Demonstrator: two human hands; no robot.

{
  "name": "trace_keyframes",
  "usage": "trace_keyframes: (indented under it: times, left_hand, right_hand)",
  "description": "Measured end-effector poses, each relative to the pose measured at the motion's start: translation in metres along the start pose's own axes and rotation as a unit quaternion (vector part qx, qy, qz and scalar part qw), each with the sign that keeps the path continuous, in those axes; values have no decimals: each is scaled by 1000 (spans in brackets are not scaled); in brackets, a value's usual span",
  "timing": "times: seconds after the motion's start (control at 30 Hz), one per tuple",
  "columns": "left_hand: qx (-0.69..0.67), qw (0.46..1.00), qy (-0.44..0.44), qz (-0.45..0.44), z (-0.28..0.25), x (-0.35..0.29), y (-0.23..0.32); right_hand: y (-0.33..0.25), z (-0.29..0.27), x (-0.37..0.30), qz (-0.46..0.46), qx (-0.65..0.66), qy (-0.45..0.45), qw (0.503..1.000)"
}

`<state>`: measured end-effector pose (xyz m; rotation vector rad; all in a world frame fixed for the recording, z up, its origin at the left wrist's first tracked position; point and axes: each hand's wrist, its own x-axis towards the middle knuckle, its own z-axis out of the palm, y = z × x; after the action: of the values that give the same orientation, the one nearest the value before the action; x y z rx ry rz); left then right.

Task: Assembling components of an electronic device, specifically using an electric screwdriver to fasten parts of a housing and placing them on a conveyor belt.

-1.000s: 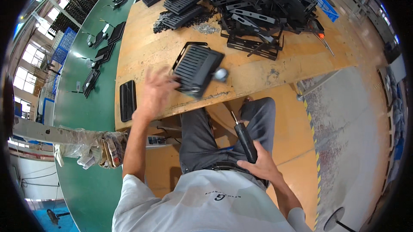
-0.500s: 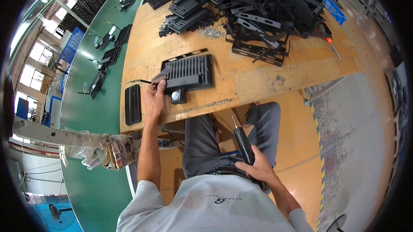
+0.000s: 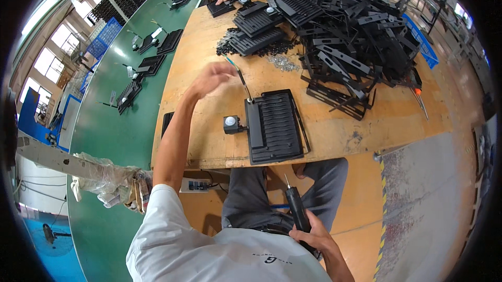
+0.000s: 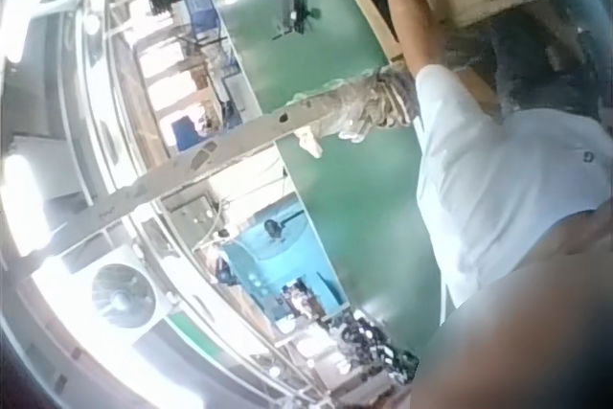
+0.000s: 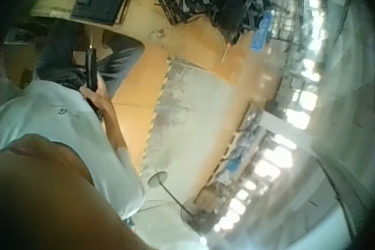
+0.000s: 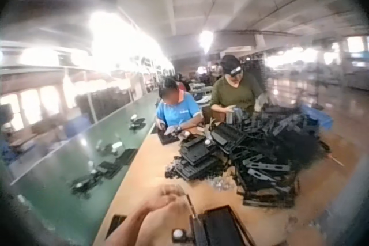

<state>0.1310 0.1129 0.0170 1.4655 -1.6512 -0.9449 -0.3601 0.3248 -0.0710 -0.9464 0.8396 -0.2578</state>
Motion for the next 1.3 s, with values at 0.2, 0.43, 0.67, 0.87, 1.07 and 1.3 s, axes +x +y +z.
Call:
trace_keyframes:
  times: [0.2,0.43,0.67,0.87,1.07,1.3]
  left_hand:
    - [222,897,383,-18,-31,39,-93]
    - [385,865,322,16,-40,75,-97]
    - [391,860,318,82,-40,82,-107]
    - [406,870,263,91,-54,63,-108]
    - [497,844,195,59,-48,69,-95]
    - [456,869,178,70,-56,63,-90]
  right_hand:
    - [-9,4,4,54,-63,51,995]
    - [-4,1,8,77,-79,71,991]
    - [7,-1,13,86,-94,85,988]
    - [-6,8,9,56,-81,64,993]
    - [3,14,-2,20,-102,78,992]
    - [9,13,-10,33,-60,91,993]
